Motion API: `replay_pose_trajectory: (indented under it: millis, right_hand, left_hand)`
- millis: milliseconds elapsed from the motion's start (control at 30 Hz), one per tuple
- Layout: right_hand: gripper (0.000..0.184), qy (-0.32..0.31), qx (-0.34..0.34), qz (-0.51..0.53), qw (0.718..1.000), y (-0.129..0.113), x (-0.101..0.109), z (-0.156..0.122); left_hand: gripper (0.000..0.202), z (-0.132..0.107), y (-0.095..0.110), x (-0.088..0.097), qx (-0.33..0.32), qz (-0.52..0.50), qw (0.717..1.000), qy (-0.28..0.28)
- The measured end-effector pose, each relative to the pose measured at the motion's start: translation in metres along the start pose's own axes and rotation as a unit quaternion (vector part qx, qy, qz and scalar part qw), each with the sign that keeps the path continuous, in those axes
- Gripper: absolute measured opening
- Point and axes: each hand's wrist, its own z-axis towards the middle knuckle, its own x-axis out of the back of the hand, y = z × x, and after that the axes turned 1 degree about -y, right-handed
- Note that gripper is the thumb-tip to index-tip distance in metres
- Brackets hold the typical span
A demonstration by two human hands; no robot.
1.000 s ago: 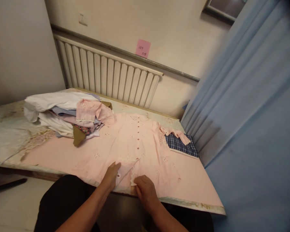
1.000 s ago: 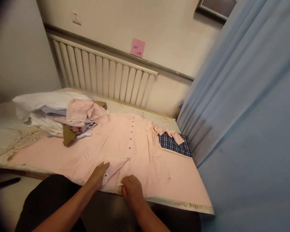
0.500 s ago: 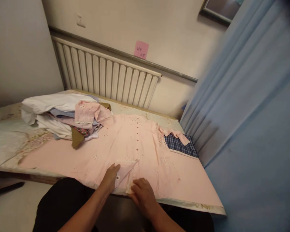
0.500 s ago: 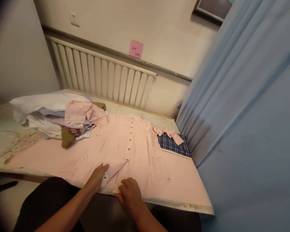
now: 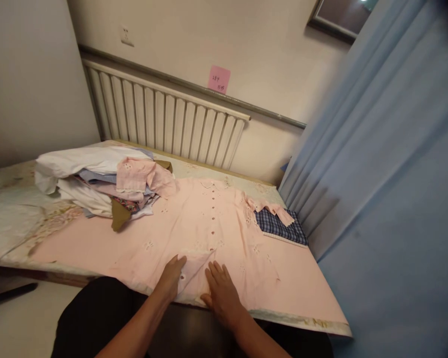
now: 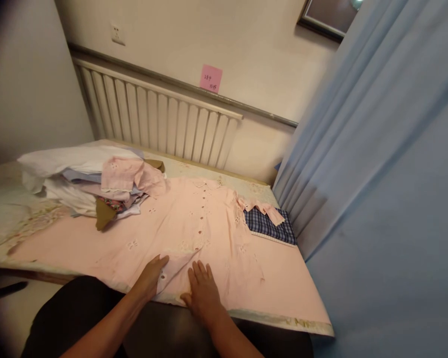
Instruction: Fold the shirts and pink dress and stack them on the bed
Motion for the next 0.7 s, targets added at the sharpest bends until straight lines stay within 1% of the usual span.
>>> replay_pose_trajectory:
  millis: [67,133,200,300,400,500,600,700]
  right_hand:
    - [0.065,-0.016,0.01,0.006,1.0,-0.005,0.001,-0.006]
    - [0.067,-0.027,0.026,0.015,0.999,-0.01,0.006,-0.011]
    - [0.064,-0.031,0.044,0.025,0.998,-0.01,0.011,-0.012]
    - [0.055,-0.016,0.048,0.029,0.998,-0.003,0.014,-0.006]
    - [0.047,0.005,0.026,0.019,0.999,0.009,0.01,0.007]
    - [0.044,0.004,0.01,0.013,1.0,0.018,0.005,0.017]
    - [0.046,-0.012,0.015,0.009,1.0,0.017,0.001,0.018]
    - [0.05,-0.03,0.031,0.011,0.999,0.009,0.001,0.011]
  left_hand:
    - [0.029,0.0,0.0,0.0,-0.002,-0.001,1.0,0.0]
    - [0.028,0.001,-0.001,0.0,-0.001,-0.004,1.0,-0.001]
    - [0.027,0.001,-0.001,0.0,0.0,-0.008,1.0,-0.003]
    - [0.028,0.002,-0.002,0.001,0.002,-0.013,1.0,-0.004]
    - [0.033,0.002,-0.003,0.001,0.004,-0.015,1.0,0.0]
    - [0.036,0.002,-0.002,0.002,0.005,-0.016,1.0,0.007]
    - [0.034,0.0,0.0,0.001,0.006,-0.016,1.0,0.016]
    - [0.034,-0.002,0.003,0.0,0.013,-0.013,1.0,0.023]
